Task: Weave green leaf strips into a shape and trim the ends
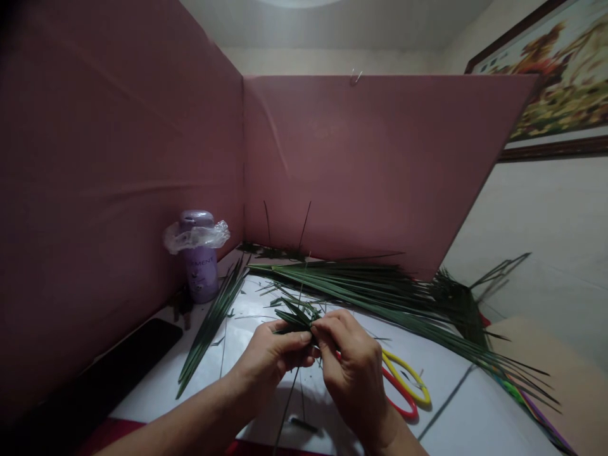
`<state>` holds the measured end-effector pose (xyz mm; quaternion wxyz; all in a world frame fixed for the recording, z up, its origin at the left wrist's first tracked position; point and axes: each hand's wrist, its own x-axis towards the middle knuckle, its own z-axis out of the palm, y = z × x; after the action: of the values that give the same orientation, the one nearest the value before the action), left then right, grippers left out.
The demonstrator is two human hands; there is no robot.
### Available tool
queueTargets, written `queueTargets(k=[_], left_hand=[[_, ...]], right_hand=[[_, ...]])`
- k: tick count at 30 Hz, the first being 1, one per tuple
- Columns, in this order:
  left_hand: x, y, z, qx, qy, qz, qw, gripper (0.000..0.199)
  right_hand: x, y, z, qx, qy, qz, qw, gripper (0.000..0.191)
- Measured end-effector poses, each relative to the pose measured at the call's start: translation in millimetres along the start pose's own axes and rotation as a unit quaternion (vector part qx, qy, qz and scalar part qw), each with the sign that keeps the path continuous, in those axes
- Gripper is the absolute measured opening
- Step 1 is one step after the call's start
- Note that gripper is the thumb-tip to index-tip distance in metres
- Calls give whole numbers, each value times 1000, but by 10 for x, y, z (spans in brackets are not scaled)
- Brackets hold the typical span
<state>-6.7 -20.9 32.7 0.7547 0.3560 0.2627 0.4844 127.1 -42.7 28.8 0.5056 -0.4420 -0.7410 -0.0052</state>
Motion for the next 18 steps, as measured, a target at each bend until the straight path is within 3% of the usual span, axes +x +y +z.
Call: queueTargets(k=[5, 11, 18], left_hand=[[6, 3, -7, -1, -10, 2, 1000, 15], [0, 11, -12, 5, -7, 8, 1000, 13], [17, 23, -22, -8, 20, -11, 1000, 19]], right_hand=[[-7, 13, -4, 3, 18, -16, 1000, 11], [-1, -3, -4, -18, -16, -5, 1000, 14], [-7, 37, -13, -36, 23, -42, 998, 18]])
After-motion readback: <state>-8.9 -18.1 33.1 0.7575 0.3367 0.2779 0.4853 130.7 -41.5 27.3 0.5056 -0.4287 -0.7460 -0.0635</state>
